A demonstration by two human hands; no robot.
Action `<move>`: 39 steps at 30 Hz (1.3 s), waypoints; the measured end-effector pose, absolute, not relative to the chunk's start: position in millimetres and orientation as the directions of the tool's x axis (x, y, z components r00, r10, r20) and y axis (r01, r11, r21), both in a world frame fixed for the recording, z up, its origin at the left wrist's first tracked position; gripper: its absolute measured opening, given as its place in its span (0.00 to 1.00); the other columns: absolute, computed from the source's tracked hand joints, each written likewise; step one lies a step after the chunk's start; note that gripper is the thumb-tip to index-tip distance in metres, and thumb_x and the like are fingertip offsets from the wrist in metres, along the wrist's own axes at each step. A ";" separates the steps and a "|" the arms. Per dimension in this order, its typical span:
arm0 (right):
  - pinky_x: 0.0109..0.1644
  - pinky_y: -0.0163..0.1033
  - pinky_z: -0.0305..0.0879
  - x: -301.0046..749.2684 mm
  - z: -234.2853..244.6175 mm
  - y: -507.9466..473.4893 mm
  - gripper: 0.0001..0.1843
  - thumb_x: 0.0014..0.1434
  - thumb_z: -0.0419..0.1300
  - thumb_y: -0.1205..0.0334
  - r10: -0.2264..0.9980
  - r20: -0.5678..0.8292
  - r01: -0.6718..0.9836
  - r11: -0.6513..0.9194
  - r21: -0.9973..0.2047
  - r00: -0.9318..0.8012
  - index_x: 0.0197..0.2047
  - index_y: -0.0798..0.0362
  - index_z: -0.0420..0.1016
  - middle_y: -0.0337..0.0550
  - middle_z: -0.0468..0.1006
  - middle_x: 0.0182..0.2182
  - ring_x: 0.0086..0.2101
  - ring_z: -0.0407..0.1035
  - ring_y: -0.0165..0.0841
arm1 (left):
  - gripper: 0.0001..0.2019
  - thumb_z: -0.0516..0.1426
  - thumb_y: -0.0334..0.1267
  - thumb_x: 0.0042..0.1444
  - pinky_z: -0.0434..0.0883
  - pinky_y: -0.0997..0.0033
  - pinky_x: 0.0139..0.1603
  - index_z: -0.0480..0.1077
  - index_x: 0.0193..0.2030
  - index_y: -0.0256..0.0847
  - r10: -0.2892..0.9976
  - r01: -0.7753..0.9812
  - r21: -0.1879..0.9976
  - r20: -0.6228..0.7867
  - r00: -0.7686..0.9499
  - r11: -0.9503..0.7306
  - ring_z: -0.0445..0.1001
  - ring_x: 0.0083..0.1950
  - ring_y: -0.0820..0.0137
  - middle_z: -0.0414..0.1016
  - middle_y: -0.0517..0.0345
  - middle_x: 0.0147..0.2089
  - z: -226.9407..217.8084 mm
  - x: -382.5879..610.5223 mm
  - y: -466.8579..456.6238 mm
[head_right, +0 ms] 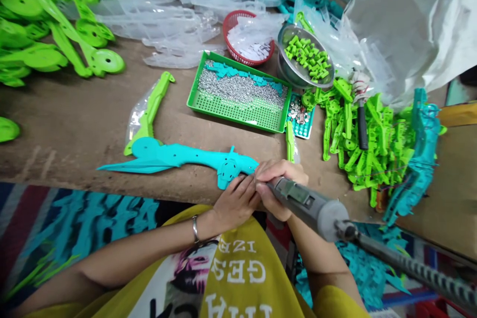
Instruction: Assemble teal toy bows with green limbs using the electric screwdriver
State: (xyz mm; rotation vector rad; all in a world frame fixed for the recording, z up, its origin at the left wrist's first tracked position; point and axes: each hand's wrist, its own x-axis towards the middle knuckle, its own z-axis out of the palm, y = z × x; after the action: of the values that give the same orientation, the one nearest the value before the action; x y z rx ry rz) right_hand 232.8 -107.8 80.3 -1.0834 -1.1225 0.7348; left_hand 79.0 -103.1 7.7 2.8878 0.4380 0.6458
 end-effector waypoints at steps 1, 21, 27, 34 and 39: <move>0.30 0.41 0.72 234.4 79.3 -107.0 0.08 0.55 0.66 0.67 0.899 0.321 0.032 0.327 -0.945 0.299 0.39 0.48 0.75 0.34 0.73 0.21 0.21 0.70 0.31 | 0.20 0.50 0.35 0.69 0.63 0.56 0.66 0.69 0.64 0.32 0.324 0.257 0.214 0.393 0.861 -0.943 0.67 0.66 0.58 0.71 0.40 0.65 8.2 79.2 -103.2; 0.30 0.42 0.68 291.9 66.5 24.2 0.14 0.52 0.66 0.52 0.652 0.456 0.196 0.433 -0.880 0.606 0.40 0.45 0.70 0.29 0.68 0.19 0.20 0.67 0.31 | 0.21 0.55 0.36 0.66 0.61 0.54 0.67 0.70 0.64 0.34 0.534 0.441 0.303 0.446 0.718 -0.845 0.69 0.63 0.58 0.75 0.46 0.63 10.9 73.2 -85.7; 0.31 0.41 0.68 300.6 45.5 36.4 0.13 0.52 0.65 0.53 0.679 0.416 0.202 0.375 -0.905 0.605 0.40 0.46 0.71 0.29 0.68 0.18 0.20 0.66 0.30 | 0.20 0.55 0.35 0.65 0.61 0.53 0.67 0.71 0.63 0.33 0.523 0.427 0.303 0.463 0.715 -0.852 0.69 0.63 0.56 0.75 0.44 0.62 9.8 72.9 -86.0; 0.26 0.37 0.64 301.1 49.8 42.2 0.10 0.52 0.66 0.57 0.710 0.423 0.138 0.424 -0.895 0.563 0.36 0.48 0.70 0.29 0.69 0.17 0.18 0.65 0.28 | 0.20 0.55 0.34 0.65 0.60 0.52 0.67 0.71 0.62 0.31 0.522 0.422 0.308 0.469 0.713 -0.853 0.69 0.63 0.55 0.75 0.44 0.62 9.7 73.1 -86.5; 0.25 0.36 0.63 299.4 51.5 45.7 0.10 0.52 0.65 0.60 0.743 0.426 0.154 0.409 -0.899 0.516 0.37 0.48 0.71 0.29 0.69 0.17 0.18 0.65 0.28 | 0.21 0.55 0.35 0.65 0.59 0.53 0.68 0.71 0.63 0.32 0.531 0.428 0.316 0.461 0.711 -0.847 0.69 0.63 0.55 0.74 0.44 0.63 9.2 73.8 -87.3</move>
State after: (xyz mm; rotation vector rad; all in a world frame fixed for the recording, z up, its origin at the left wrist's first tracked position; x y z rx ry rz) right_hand 299.4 45.7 51.5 -1.1144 -0.9901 0.4600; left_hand 73.8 -87.3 9.2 2.7309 0.7734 0.8217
